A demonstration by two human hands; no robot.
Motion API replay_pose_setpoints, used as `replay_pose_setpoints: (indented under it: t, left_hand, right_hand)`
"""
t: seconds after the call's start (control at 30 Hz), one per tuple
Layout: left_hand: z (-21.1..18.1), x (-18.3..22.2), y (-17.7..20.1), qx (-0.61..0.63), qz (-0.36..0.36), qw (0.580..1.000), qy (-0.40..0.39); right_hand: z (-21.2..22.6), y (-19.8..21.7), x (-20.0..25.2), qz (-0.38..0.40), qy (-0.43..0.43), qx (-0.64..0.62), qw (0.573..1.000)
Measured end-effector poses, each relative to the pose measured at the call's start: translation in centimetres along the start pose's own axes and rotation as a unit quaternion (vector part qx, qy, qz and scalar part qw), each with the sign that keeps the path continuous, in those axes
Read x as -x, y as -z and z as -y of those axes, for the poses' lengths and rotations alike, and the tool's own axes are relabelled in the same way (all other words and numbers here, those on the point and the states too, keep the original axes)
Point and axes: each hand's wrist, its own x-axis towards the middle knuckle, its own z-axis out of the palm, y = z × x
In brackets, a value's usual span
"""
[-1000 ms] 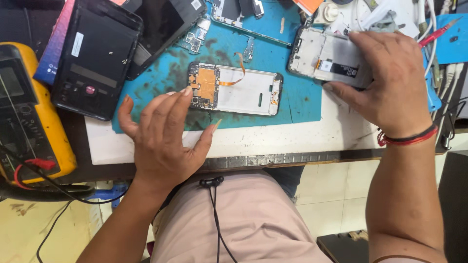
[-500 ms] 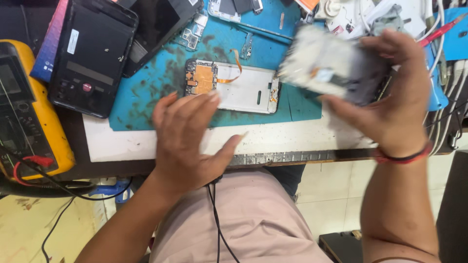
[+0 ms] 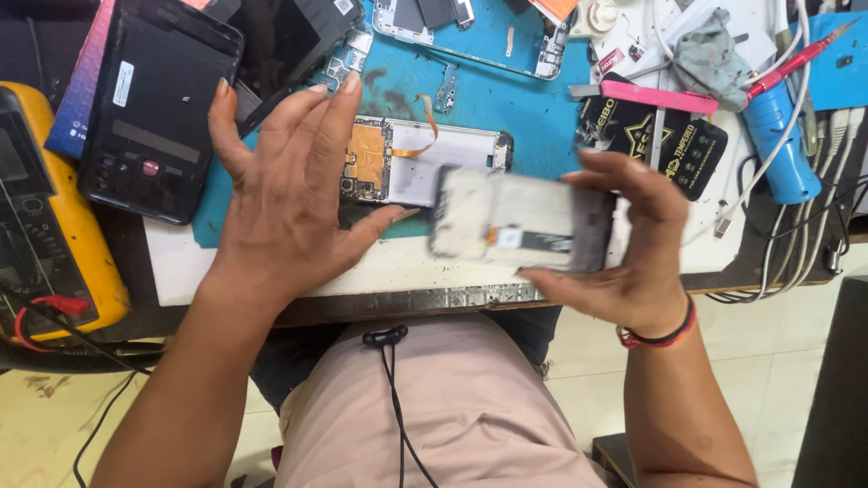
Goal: The person is repairing a disassembled smartphone on a workbench. They peel off a protective film from a copper heat shield on the motherboard, then use tweezers to carefully remove small components and adjust ribbon cables within the device's chassis.
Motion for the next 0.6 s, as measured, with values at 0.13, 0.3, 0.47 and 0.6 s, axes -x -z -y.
replay_pose_setpoints:
  t: [0.13, 0.3, 0.47, 0.6]
  left_hand:
    - [0.2, 0.2, -0.8, 0.008, -0.014, 1.0, 0.0]
    - [0.1, 0.5, -1.3, 0.003, -0.018, 1.0, 0.002]
    - [0.0, 0.4, -1.3, 0.016, -0.035, 0.999, 0.0]
    - [0.0, 0.3, -1.4, 0.014, -0.032, 0.999, -0.001]
  right_hand:
    - [-2.5, 3.0, 2.4, -0.127, -0.058, 0.17, 0.975]
    - [-9.3, 8.7, 1.0, -0.214, -0.036, 0.365, 0.905]
    - [-8.1, 8.4, -2.6, -0.151, -0.023, 0.383, 0.911]
    - [-5.3, 6.5, -7.6, 0.014, 0.022, 0.415, 0.91]
